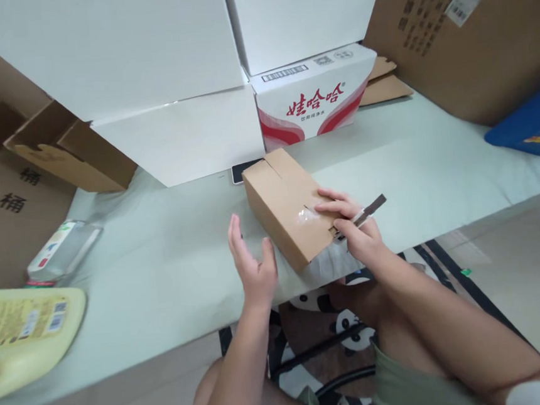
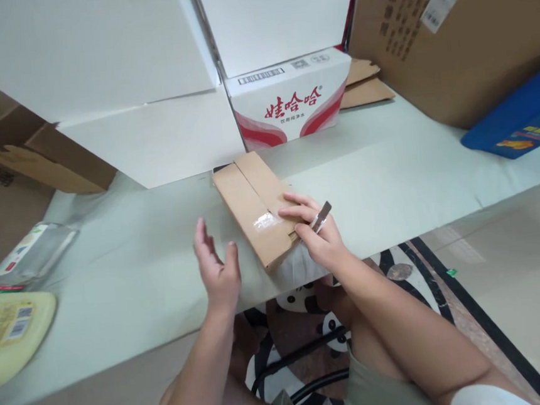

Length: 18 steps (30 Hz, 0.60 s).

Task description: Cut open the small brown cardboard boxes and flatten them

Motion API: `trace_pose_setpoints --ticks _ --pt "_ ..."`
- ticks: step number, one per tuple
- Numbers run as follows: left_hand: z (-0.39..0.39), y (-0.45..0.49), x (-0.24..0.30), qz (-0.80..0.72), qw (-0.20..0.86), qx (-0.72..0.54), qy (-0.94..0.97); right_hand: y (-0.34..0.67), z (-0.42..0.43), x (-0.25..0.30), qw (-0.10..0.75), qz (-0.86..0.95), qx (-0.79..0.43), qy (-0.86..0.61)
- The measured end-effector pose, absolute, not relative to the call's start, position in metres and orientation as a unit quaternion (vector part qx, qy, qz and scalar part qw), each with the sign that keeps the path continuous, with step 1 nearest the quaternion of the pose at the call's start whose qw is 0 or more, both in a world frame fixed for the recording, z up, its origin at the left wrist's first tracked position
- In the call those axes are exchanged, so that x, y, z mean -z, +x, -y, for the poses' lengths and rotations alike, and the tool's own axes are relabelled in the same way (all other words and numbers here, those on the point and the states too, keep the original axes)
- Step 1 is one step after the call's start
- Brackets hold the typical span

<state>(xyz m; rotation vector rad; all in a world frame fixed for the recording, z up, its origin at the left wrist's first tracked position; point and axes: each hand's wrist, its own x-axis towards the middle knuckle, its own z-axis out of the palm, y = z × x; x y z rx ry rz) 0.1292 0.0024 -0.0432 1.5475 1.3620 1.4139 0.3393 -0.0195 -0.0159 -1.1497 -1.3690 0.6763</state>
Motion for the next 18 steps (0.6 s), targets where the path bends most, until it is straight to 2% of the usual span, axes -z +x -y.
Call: trace_pose_setpoints --ticks 2,4,6,9,12,15,18 --pt "-0.003 0.124 0.035 -0.388 0.174 -0.545 0.722 0.335 0.021 0.013 0.552 0.619 -0.301 -0.470" --pt "-0.002 0.125 0.030 -0.298 0.128 -0.515 0.794 0.331 0.023 0.010 0.537 0.632 -0.330 -0.450" --pt "-0.002 0.129 0.028 -0.276 0.112 -0.503 0.811 0.331 0.022 0.009 0.566 0.590 -0.366 -0.445" --pt "-0.001 0.135 0.031 -0.287 0.090 -0.520 0.800 0.342 0.016 0.011 0.654 0.429 -0.381 -0.493" --pt "-0.002 0.138 0.034 -0.303 0.075 -0.514 0.799 0.355 0.008 0.016 0.653 0.321 -0.399 -0.557" --pt "-0.002 0.139 0.033 -0.317 0.077 -0.501 0.802 0.359 0.008 0.013 0.637 0.335 -0.407 -0.563" --pt "-0.002 0.142 0.031 -0.311 0.075 -0.510 0.799 0.353 0.017 -0.001 0.661 0.403 -0.368 -0.514"
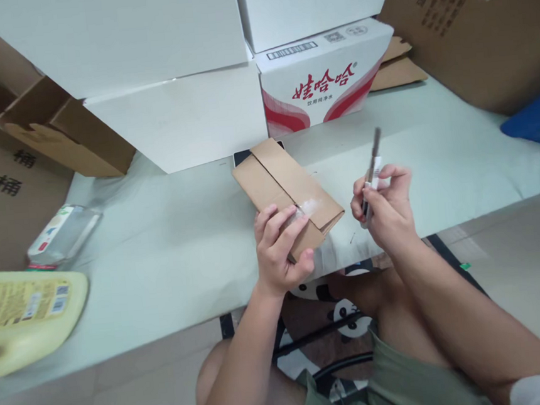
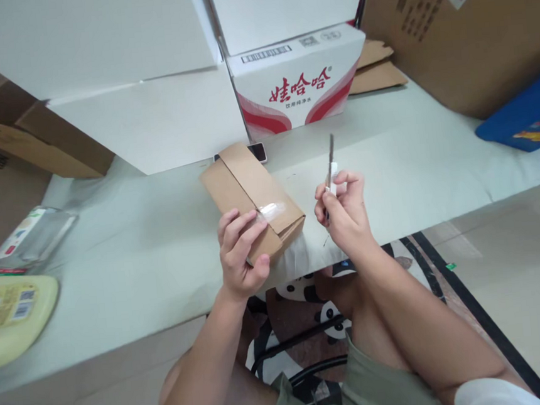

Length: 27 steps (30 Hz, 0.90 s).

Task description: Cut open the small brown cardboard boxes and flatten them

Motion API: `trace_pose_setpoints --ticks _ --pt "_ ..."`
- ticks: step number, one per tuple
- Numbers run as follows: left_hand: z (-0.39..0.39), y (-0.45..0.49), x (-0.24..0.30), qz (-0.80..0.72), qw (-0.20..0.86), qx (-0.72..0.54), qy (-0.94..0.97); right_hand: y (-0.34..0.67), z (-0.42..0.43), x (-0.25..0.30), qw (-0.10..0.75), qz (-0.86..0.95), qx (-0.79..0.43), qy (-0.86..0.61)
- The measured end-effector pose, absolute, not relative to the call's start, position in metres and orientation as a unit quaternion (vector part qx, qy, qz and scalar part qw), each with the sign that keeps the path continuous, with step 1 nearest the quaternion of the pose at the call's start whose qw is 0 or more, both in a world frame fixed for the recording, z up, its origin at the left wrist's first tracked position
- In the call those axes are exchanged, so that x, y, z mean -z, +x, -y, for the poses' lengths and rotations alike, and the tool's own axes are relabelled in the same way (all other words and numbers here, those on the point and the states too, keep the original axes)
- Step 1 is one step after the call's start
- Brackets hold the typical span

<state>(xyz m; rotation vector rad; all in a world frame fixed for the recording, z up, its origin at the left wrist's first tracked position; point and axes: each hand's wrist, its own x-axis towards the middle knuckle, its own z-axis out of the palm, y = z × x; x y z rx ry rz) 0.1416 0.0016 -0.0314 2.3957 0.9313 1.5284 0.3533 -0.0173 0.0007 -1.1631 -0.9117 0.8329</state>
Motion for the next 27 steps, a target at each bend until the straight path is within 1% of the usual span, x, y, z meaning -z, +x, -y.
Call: trace_pose_setpoints --ticks 3,5,10,12,16,18,23,27 --pt "-0.001 0.144 0.031 -0.313 0.065 -0.516 0.795 0.347 0.029 -0.017 0.676 0.445 -0.374 -0.453" --pt "-0.001 0.145 0.032 -0.325 0.059 -0.511 0.794 0.344 0.035 -0.023 0.668 0.463 -0.371 -0.450" --pt "0.001 0.147 0.033 -0.318 0.091 -0.511 0.793 0.329 0.047 -0.016 0.667 0.502 -0.262 -0.484" --pt "0.001 0.147 0.032 -0.320 0.092 -0.506 0.796 0.323 0.054 -0.016 0.639 0.541 -0.240 -0.490" --pt "0.001 0.147 0.032 -0.346 0.070 -0.481 0.803 0.317 0.062 -0.024 0.512 0.641 -0.184 -0.542" --pt "0.001 0.147 0.033 -0.343 0.076 -0.483 0.802 0.316 0.061 -0.028 0.471 0.674 -0.153 -0.548" --pt "0.001 0.145 0.033 -0.330 0.085 -0.489 0.803 0.309 0.054 -0.029 0.443 0.698 -0.082 -0.556" --pt "0.000 0.143 0.031 -0.318 0.081 -0.493 0.806 0.302 0.050 -0.028 0.428 0.703 -0.071 -0.564"
